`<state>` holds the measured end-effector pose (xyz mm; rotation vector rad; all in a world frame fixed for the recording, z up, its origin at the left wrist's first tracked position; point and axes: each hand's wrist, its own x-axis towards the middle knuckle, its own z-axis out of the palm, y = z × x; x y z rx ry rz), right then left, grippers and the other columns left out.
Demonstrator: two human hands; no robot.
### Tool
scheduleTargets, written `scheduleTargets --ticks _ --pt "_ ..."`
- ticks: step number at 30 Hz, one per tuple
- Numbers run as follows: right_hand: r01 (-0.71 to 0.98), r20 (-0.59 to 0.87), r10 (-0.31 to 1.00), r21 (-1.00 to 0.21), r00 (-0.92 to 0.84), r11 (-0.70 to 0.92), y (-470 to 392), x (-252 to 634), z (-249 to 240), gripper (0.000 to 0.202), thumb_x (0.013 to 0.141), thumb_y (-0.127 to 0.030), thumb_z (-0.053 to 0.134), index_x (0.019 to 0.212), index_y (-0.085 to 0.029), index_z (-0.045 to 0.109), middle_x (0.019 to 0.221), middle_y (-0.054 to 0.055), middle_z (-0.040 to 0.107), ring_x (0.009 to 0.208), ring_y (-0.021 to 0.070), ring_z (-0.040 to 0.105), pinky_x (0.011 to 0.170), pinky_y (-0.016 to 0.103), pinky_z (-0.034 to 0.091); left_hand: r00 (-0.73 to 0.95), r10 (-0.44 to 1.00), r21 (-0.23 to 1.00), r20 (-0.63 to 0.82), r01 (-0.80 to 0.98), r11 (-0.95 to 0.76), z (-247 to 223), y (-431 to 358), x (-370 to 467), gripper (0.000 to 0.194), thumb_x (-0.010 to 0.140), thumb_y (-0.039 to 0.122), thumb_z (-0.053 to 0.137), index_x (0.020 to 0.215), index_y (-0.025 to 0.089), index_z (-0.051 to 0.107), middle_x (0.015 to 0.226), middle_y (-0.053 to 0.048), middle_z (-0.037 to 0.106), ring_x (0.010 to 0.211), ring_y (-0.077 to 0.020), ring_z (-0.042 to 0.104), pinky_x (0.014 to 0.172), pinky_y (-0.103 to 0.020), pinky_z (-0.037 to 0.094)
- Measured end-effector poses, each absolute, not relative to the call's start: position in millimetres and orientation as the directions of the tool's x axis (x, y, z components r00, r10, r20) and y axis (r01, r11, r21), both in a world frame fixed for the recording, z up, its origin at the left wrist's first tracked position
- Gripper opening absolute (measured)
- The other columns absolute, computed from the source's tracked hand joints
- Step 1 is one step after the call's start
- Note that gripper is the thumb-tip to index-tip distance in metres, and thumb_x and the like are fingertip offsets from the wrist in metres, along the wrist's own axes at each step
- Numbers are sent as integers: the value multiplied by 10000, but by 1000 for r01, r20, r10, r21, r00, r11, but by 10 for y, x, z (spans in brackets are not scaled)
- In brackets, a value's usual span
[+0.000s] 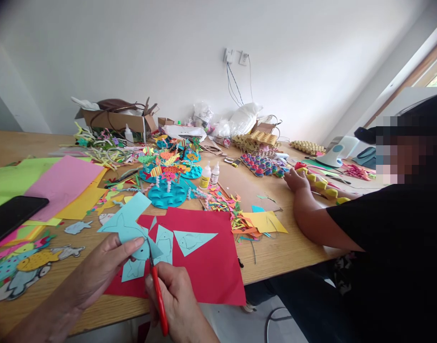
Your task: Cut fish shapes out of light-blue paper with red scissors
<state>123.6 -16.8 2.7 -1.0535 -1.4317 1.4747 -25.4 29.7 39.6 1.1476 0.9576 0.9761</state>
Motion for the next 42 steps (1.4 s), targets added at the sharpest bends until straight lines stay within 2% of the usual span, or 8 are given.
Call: scheduleTargets --ticks 10,16,22,33,42 --pt "57 -23 946 -998 -323 -5 -164 1254 41 549 855 -663 412 588 -184 401 407 -48 405 362 64 339 369 169 260 321 942 985 -92 -109 133 405 286 -267 334 770 399 591 567 213 403 566 59 378 579 -127 311 572 -249 349" --pt "29 -28 940 -999 -339 -20 -166 1277 29 514 857 -637 440 624 -179 421 426 -48 427 368 73 384 379 169 279 345 934 988 -92 -86 129 407 270 -259 300 768 403 585 599 206 436 591 55 416 592 -128 338 592 -252 365" --pt "42 -35 944 -999 -327 -22 -175 1272 89 548 831 -676 438 588 -187 392 405 -52 404 366 67 347 379 171 269 373 917 984 -141 -50 171 405 285 -275 312 749 443 587 606 196 459 602 43 445 603 -135 363 609 -268 377" --pt "37 -30 937 -999 -348 -18 -169 1288 50 519 859 -638 437 631 -172 443 424 -41 438 382 73 371 400 175 283 350 928 989 -124 -37 146 379 292 -277 308 741 421 588 578 199 449 583 43 438 588 -131 364 591 -264 381" --pt "29 -46 939 -999 -340 -38 -184 1280 53 543 827 -683 441 628 -178 445 414 -46 429 376 81 384 398 180 290 353 927 986 -128 -55 158 395 276 -255 309 737 429 591 582 198 455 582 42 449 591 -134 373 602 -271 383"
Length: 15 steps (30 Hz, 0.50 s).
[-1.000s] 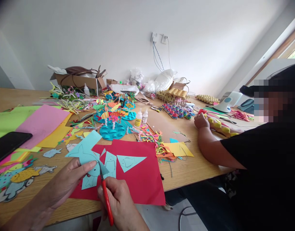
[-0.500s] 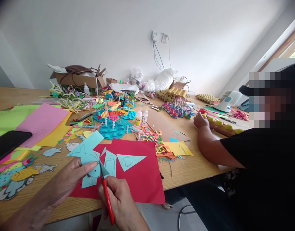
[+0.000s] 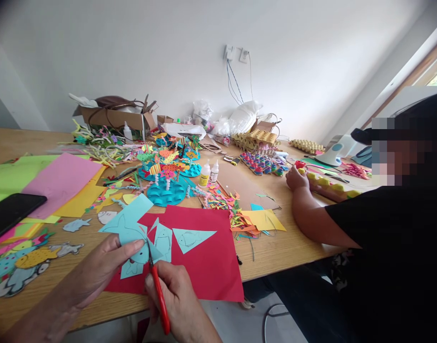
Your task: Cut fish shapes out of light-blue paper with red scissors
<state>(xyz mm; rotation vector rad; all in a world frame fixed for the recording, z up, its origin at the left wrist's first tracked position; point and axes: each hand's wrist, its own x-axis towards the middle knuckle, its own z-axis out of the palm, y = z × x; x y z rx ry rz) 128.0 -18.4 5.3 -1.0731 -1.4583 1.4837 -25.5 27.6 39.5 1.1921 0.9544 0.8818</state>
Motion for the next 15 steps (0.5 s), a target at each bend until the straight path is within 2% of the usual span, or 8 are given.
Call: scheduleTargets --ticks 15 --pt "-2 -57 933 -998 -354 -61 -188 1318 61 522 864 -623 448 593 -180 399 424 -62 389 380 55 324 376 169 239 414 903 973 -120 -132 189 372 296 -304 296 763 395 626 601 199 474 582 62 443 583 -119 347 588 -229 361"
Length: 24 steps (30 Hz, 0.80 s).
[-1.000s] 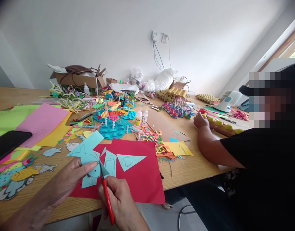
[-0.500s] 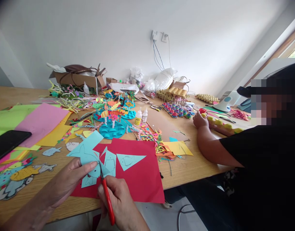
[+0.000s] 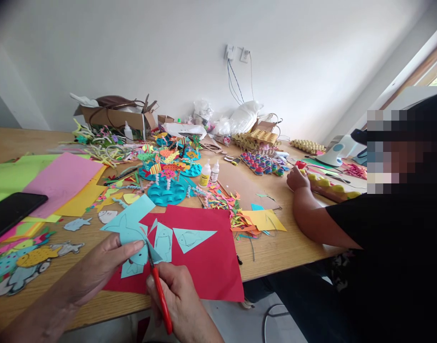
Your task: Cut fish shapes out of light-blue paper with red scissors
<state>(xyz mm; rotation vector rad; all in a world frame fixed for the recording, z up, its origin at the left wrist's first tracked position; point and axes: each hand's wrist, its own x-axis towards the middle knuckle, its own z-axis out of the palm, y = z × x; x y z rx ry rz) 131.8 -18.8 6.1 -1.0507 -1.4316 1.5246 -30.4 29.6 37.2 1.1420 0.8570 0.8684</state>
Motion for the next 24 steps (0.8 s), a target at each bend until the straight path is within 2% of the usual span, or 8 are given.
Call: scheduleTargets --ticks 9,14,19,24 --pt "16 -55 926 -998 -374 -53 -195 1319 61 517 864 -628 439 603 -183 401 429 -63 391 366 53 323 367 170 228 406 905 971 -128 -133 198 390 285 -323 297 771 379 629 594 196 476 581 59 454 579 -119 355 583 -233 374" --pt "74 -59 922 -997 -381 -33 -178 1370 46 474 895 -556 452 608 -183 390 456 -63 380 396 54 327 380 166 231 444 884 961 -146 -147 233 416 285 -350 212 752 355 653 650 194 558 628 43 557 612 -134 447 624 -251 424" --pt "135 -41 914 -991 -404 16 -180 1410 82 457 899 -530 463 613 -182 385 480 -55 384 433 62 323 406 178 221 439 884 974 -161 -74 214 453 296 -368 244 733 356 649 575 188 570 526 36 537 594 -160 499 613 -271 438" --pt "138 -24 908 -990 -418 37 -177 1402 106 474 906 -556 420 613 -186 377 483 -51 390 429 68 338 414 183 245 432 889 979 -153 -55 196 481 303 -362 247 717 360 647 557 183 584 518 24 555 610 -173 529 616 -277 447"
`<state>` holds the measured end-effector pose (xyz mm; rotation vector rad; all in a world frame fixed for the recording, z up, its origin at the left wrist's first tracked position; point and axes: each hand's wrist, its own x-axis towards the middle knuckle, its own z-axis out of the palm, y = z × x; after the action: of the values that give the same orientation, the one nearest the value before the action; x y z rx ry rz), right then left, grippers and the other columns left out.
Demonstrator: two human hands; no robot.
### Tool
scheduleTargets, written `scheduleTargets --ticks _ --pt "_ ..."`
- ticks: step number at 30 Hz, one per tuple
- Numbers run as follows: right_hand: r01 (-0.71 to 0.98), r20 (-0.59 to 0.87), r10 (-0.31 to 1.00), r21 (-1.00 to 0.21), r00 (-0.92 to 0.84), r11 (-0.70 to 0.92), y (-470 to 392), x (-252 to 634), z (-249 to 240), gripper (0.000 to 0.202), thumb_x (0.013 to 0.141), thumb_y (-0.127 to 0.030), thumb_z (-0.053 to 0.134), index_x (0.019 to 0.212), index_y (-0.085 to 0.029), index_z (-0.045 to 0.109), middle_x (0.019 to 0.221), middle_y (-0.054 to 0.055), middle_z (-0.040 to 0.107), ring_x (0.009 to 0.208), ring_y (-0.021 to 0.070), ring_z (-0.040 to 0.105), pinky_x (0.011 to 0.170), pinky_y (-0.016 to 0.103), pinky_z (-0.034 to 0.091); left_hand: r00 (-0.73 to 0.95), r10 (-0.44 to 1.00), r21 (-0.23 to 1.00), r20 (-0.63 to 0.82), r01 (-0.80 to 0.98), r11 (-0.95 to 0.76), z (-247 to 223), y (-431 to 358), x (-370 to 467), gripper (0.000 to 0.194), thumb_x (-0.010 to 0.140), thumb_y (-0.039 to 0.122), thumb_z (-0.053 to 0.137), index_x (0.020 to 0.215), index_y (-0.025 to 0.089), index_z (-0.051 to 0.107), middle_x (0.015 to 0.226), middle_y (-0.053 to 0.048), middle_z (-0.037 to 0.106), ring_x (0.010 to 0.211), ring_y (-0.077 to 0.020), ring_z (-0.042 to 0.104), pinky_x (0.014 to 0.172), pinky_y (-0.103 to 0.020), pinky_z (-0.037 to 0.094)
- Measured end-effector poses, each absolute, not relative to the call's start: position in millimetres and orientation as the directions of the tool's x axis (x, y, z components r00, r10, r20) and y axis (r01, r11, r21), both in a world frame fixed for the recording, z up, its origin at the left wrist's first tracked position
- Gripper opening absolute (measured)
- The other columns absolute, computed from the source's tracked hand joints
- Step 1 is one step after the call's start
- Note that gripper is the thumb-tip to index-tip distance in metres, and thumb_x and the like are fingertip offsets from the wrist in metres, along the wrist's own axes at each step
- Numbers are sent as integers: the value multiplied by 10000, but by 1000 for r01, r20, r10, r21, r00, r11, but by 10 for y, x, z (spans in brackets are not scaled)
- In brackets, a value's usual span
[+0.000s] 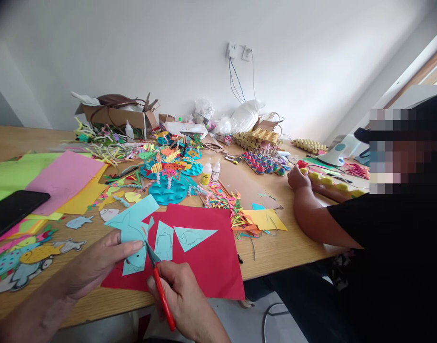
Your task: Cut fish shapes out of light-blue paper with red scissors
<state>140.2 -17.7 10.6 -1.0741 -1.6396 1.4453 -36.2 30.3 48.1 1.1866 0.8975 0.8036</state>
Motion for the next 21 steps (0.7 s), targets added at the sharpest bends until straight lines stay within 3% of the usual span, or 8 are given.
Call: scheduleTargets --ticks 10,16,21 --pt "165 -17 915 -985 -403 54 -181 1394 92 488 900 -581 408 610 -191 367 489 -53 360 444 71 318 414 186 235 435 876 960 -209 -77 268 438 326 -384 238 698 395 665 631 179 592 592 19 593 599 -152 496 630 -284 435" --pt "215 -29 924 -975 -382 58 -182 1405 81 440 916 -495 438 609 -186 371 492 -52 351 462 73 310 430 193 215 453 865 956 -215 -85 282 405 336 -389 295 691 421 687 613 183 531 583 39 543 583 -129 431 600 -266 396" --pt "155 -55 926 -988 -373 4 -177 1386 62 428 908 -482 456 607 -188 375 482 -53 376 438 69 317 415 185 227 279 941 972 -191 -84 222 404 301 -359 334 687 399 696 533 203 474 507 75 461 532 -113 381 522 -238 349"
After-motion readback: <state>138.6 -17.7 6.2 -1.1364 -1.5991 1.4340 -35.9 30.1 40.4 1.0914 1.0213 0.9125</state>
